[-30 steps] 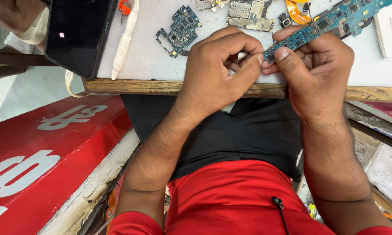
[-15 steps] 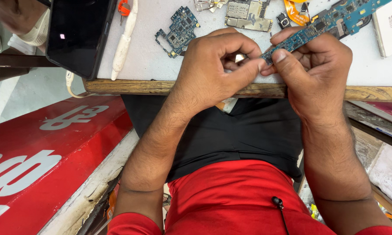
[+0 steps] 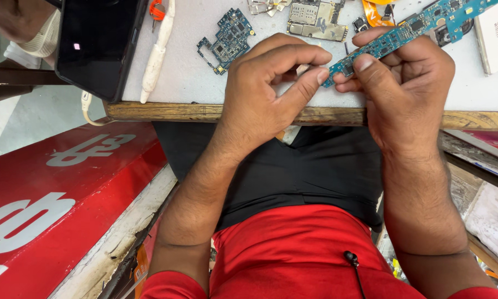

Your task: The person handles a small blue circuit board, removes a metal bracket, cleans the board with a white tool, and reattaches the bracket. They then pick up a larger circuit board and align it with the smaller board.

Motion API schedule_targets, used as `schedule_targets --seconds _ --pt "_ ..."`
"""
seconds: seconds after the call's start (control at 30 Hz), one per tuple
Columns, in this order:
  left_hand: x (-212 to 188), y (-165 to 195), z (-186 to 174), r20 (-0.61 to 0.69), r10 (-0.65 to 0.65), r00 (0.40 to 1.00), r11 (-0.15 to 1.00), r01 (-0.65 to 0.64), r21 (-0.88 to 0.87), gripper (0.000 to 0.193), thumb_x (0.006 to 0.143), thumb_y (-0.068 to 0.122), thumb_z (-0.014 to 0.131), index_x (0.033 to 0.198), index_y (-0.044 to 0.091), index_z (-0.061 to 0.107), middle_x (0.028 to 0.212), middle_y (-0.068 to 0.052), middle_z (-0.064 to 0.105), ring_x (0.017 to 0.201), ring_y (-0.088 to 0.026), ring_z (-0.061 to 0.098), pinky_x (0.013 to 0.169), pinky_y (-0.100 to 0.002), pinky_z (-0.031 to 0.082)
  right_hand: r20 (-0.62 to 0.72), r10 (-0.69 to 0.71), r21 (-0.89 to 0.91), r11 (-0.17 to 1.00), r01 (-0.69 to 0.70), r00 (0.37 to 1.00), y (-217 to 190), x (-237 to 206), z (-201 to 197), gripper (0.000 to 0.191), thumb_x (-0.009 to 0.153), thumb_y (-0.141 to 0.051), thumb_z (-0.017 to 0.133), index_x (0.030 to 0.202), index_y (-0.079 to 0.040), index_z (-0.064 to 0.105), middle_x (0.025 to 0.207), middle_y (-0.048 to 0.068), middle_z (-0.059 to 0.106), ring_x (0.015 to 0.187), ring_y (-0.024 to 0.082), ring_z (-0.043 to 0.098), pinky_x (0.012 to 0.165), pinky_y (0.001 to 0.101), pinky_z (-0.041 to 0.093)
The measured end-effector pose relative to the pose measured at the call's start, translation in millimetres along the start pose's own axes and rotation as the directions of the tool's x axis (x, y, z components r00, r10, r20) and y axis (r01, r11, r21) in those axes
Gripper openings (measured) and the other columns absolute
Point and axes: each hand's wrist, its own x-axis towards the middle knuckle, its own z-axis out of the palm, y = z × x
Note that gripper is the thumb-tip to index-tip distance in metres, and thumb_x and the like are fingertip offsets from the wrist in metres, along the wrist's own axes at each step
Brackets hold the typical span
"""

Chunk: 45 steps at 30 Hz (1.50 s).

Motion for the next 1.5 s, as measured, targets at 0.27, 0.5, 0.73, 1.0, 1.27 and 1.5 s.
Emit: schedule_targets --seconds 0.27,0.5,0.73,1.0,1.27,1.5 --pt "0.4 0.1 5.8 -0.045 -0.030 0.999 0.997 0.033 0.074 0.009 0.103 0.012 0.075 0.110 0.008 0.074 0.104 -0.002 0.073 0.090 -0.009 0.075 0.074 -0.024 0.064 -0.022 -0.005 -0.019 1.000 0.004 1.000 -0.1 -2.4 3.0 0.018 0.108 0.007 0.063 0.126 0.011 0.061 0.104 0.017 0.071 0.084 0.022 0.076 0.081 0.0324 0.068" --pt "-8.9 4.6 -2.5 -0.072 0.075 0.995 0.943 -0.047 0.330 0.016 0.104 0.000 0.066 0.118 0.006 0.072 0.114 -0.005 0.070 0.091 -0.012 0.074 0.076 -0.023 0.063 -0.098 -0.042 -0.042 0.998 0.038 0.994 -1.1 -7.3 -9.7 0.016 0.108 0.005 0.062 0.124 0.009 0.062 0.102 0.017 0.070 0.082 0.022 0.075 0.079 0.0327 0.068" --pt "-21.8 18.3 -10.9 0.146 0.102 0.984 0.882 -0.158 0.445 0.024 0.091 -0.003 0.070 0.112 0.006 0.073 0.113 -0.005 0.068 0.095 -0.019 0.071 0.081 -0.030 0.061 -0.148 -0.183 -0.158 0.974 0.159 0.972 -2.2 -21.8 -54.5 0.013 0.117 0.003 0.063 0.127 0.008 0.057 0.102 0.017 0.069 0.084 0.022 0.073 0.083 0.0334 0.067" --pt "-4.4 30.2 1.9 0.351 0.111 0.930 0.775 -0.302 0.554 0.016 0.089 0.007 0.075 0.105 0.007 0.075 0.104 -0.002 0.066 0.095 -0.022 0.066 0.076 -0.034 0.058 -0.039 -0.211 -0.227 0.954 0.197 0.977 5.6 -20.5 -63.9 0.013 0.118 0.001 0.066 0.123 0.011 0.060 0.100 0.019 0.070 0.083 0.023 0.075 0.082 0.0336 0.068" --pt "-2.8 17.7 -6.5 0.257 0.112 0.960 0.855 -0.225 0.467 0.022 0.092 0.003 0.074 0.114 0.006 0.073 0.111 -0.004 0.067 0.099 -0.022 0.069 0.084 -0.035 0.059 -0.066 -0.168 -0.138 0.978 0.157 0.984 3.2 -20.3 -60.4 0.016 0.115 0.002 0.067 0.125 0.012 0.060 0.106 0.020 0.070 0.082 0.023 0.075 0.081 0.0327 0.067" --pt "-6.4 25.2 -2.5 0.272 0.126 0.954 0.826 -0.253 0.504 0.015 0.094 0.012 0.079 0.108 0.010 0.073 0.104 -0.003 0.067 0.091 -0.021 0.067 0.078 -0.035 0.058 0.005 -0.133 -0.244 0.961 0.130 0.991 -4.0 -15.2 -58.1 0.022 0.112 0.005 0.064 0.131 0.012 0.055 0.101 0.020 0.070 0.084 0.022 0.076 0.078 0.0286 0.066"
